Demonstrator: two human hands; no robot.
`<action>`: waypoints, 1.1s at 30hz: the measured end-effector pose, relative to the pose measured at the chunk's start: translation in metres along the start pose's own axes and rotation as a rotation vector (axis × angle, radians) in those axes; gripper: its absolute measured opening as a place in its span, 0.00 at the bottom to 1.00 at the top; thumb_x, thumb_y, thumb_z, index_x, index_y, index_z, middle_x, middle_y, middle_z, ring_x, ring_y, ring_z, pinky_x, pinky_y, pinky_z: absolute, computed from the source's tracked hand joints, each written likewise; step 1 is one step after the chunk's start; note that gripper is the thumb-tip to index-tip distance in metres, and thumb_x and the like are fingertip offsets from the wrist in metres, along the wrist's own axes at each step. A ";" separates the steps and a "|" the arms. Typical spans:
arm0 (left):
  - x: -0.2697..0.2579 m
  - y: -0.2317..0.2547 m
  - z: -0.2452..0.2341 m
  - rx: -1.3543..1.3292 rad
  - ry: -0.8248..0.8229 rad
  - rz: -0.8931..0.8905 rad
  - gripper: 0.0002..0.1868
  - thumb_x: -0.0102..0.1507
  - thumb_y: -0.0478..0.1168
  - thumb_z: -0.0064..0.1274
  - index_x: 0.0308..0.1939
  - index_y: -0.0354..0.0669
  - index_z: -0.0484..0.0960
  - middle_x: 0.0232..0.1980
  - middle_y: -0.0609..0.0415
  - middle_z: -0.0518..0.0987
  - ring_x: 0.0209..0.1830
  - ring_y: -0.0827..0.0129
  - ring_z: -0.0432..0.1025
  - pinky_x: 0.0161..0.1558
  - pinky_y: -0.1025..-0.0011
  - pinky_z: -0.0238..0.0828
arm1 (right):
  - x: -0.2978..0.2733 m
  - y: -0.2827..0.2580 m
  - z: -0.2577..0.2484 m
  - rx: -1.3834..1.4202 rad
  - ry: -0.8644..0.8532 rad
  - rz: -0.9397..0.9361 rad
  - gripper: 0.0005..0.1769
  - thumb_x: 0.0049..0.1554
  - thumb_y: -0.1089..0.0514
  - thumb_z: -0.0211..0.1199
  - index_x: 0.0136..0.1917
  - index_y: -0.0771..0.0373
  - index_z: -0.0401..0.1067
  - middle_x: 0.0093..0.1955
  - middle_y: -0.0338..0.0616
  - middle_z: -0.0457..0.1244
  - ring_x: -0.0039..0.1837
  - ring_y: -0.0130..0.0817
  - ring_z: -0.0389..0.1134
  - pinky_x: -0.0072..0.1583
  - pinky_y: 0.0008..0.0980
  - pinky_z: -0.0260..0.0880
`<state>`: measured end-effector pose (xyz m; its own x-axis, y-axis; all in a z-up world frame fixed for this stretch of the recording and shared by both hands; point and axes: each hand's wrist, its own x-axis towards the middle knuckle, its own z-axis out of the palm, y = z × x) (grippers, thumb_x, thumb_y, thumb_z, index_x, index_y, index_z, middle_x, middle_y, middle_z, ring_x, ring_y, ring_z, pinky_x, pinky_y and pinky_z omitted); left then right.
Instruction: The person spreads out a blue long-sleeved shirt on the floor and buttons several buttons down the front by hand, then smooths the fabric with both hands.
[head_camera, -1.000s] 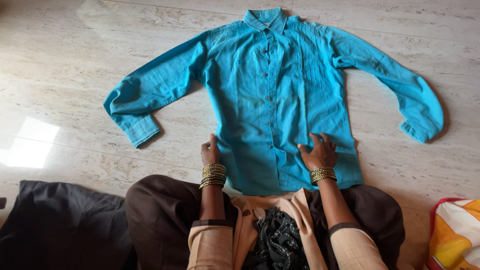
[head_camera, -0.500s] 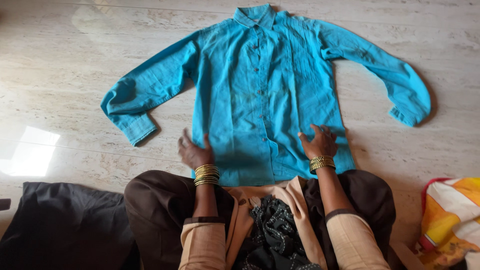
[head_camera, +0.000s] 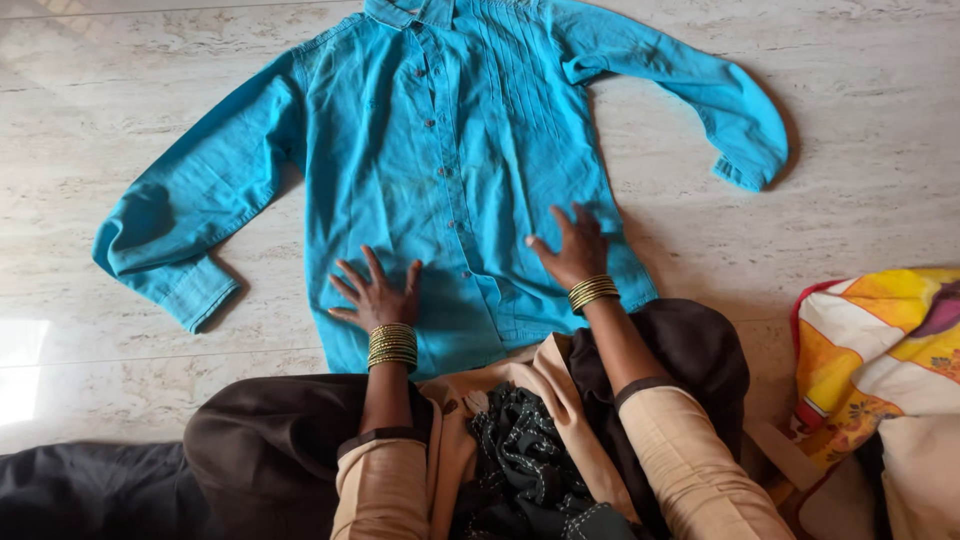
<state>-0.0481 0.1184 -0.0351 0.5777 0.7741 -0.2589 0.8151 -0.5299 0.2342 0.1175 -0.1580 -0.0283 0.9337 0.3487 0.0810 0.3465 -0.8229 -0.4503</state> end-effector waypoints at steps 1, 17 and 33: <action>-0.003 0.004 0.000 0.032 -0.009 -0.011 0.59 0.56 0.87 0.28 0.82 0.66 0.33 0.85 0.44 0.29 0.84 0.44 0.24 0.69 0.24 0.18 | 0.002 -0.007 0.004 -0.022 -0.083 -0.008 0.45 0.49 0.30 0.69 0.74 0.48 0.65 0.80 0.55 0.49 0.76 0.63 0.50 0.70 0.63 0.51; -0.082 -0.006 -0.031 0.184 -0.354 -0.084 0.67 0.51 0.82 0.49 0.82 0.68 0.30 0.85 0.44 0.26 0.82 0.39 0.24 0.67 0.20 0.30 | -0.047 -0.021 -0.055 -0.336 -0.504 0.148 0.43 0.47 0.35 0.73 0.72 0.42 0.63 0.81 0.42 0.49 0.81 0.51 0.48 0.72 0.60 0.56; -0.102 0.046 -0.014 0.257 -0.258 0.197 0.56 0.58 0.80 0.41 0.81 0.75 0.29 0.85 0.49 0.22 0.83 0.42 0.18 0.65 0.16 0.23 | -0.011 -0.024 0.025 -0.308 -0.401 -0.140 0.53 0.58 0.18 0.38 0.85 0.43 0.30 0.88 0.49 0.24 0.86 0.51 0.22 0.78 0.62 0.23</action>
<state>-0.0703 0.0195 0.0149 0.6894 0.5541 -0.4667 0.6532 -0.7540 0.0696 0.0962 -0.1309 -0.0401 0.7896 0.5593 -0.2523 0.5323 -0.8289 -0.1719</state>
